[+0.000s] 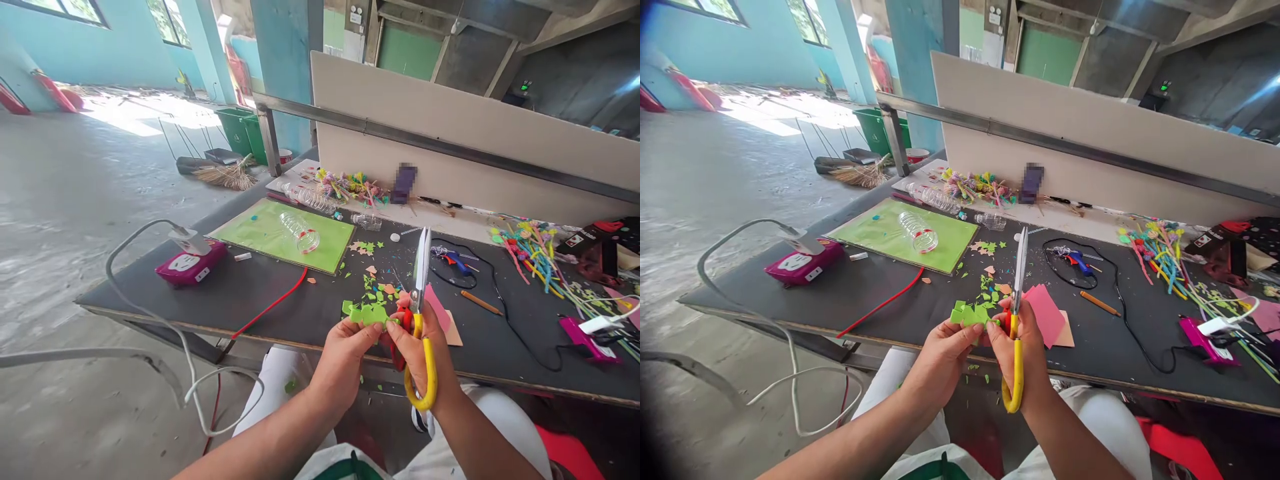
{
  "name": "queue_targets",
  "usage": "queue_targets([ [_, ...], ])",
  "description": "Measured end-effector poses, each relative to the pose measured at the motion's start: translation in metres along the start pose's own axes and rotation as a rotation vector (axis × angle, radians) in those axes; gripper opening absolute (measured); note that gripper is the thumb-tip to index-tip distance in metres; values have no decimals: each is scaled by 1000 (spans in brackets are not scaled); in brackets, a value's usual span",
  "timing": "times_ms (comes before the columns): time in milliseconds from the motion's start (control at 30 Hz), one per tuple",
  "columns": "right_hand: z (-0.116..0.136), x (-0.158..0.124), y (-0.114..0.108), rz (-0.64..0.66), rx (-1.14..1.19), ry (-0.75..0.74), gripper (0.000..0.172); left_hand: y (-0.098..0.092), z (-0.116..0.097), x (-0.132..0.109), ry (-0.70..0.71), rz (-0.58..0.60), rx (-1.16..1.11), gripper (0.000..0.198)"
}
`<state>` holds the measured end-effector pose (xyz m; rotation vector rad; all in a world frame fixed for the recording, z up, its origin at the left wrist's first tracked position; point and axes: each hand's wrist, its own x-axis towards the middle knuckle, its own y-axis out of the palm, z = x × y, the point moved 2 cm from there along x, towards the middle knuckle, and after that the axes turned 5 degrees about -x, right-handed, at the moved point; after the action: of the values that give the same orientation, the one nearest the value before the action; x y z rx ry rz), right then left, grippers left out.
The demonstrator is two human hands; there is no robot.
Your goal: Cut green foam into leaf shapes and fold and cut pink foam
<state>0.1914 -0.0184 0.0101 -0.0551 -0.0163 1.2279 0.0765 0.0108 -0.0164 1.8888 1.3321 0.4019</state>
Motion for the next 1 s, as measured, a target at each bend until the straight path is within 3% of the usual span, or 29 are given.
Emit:
queue_targets([
  [200, -6, -11, 2, 258, 35, 178, 42, -17, -43, 12, 123, -145, 7, 21],
  [433, -46, -26, 4, 398, 4, 253, 56, -29, -81, 16, 245, -111, 45, 15],
  [567, -41, -32, 8, 395, -85, 201, 64, -33, -84, 16, 241, -105, 42, 14],
  [800, -26, -31, 18, 281, -89, 162, 51, -31, -74, 13, 184, -58, 73, 14],
  [1000, -27, -30, 17, 206, -179, 135, 58, -27, -66, 12, 107, -61, 19, 19],
])
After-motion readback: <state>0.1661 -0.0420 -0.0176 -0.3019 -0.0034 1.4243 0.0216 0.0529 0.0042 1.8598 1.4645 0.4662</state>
